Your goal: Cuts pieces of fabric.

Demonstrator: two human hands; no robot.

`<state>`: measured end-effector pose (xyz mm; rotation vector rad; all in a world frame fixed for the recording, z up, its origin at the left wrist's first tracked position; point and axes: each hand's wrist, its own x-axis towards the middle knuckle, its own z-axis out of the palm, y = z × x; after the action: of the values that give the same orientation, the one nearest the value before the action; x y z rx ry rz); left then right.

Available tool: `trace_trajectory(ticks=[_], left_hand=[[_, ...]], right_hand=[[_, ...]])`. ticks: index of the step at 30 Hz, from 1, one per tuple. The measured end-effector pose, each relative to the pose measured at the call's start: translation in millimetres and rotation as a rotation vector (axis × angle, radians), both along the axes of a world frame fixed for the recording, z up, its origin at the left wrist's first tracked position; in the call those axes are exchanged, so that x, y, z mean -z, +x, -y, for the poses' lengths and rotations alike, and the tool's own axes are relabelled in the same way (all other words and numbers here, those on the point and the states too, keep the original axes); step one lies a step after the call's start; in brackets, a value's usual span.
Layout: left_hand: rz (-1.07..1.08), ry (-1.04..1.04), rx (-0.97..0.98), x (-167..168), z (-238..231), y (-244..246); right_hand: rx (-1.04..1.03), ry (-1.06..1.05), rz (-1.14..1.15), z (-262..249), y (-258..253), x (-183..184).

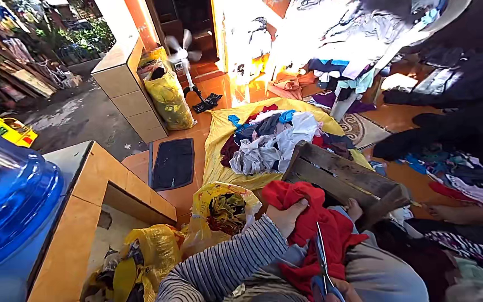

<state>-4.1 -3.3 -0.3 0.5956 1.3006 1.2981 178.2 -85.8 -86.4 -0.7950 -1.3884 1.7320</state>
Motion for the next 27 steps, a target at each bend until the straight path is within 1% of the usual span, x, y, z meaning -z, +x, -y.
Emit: trace_trajectory(ticks=[2,4,5,6,10,18,22,24,27], left_hand=[[-0.076,0.044,0.002,-2,7,0],[-0.151,0.018,0.013,-14,12,5],[-0.163,0.086,0.026,-6,12,4],[-0.135,0.149,0.041,-2,14,5],[-0.024,0.221,0.030,0,13,10],[-0.017,0.290,0.011,0,14,10],[-0.062,0.278,0.064,3,17,8],[-0.071,0.305,0.066,7,19,11],[-0.077,0.347,0.066,12,22,16]], right_hand=[[-0.049,0.090,-0.082,0,-1,11],[-0.068,0.118,-0.143,-1,-6,11],[-0.079,0.110,-0.155,-2,-7,8],[-0.090,0.090,-0.159,-2,-8,6],[-0.126,0.038,-0.114,-1,-9,2],[-0.161,0.047,-0.152,-3,-12,2],[-0.111,0.113,-0.194,-7,-16,3],[-0.074,0.141,-0.214,-9,-18,3],[-0.023,0.120,-0.262,-9,-22,3]])
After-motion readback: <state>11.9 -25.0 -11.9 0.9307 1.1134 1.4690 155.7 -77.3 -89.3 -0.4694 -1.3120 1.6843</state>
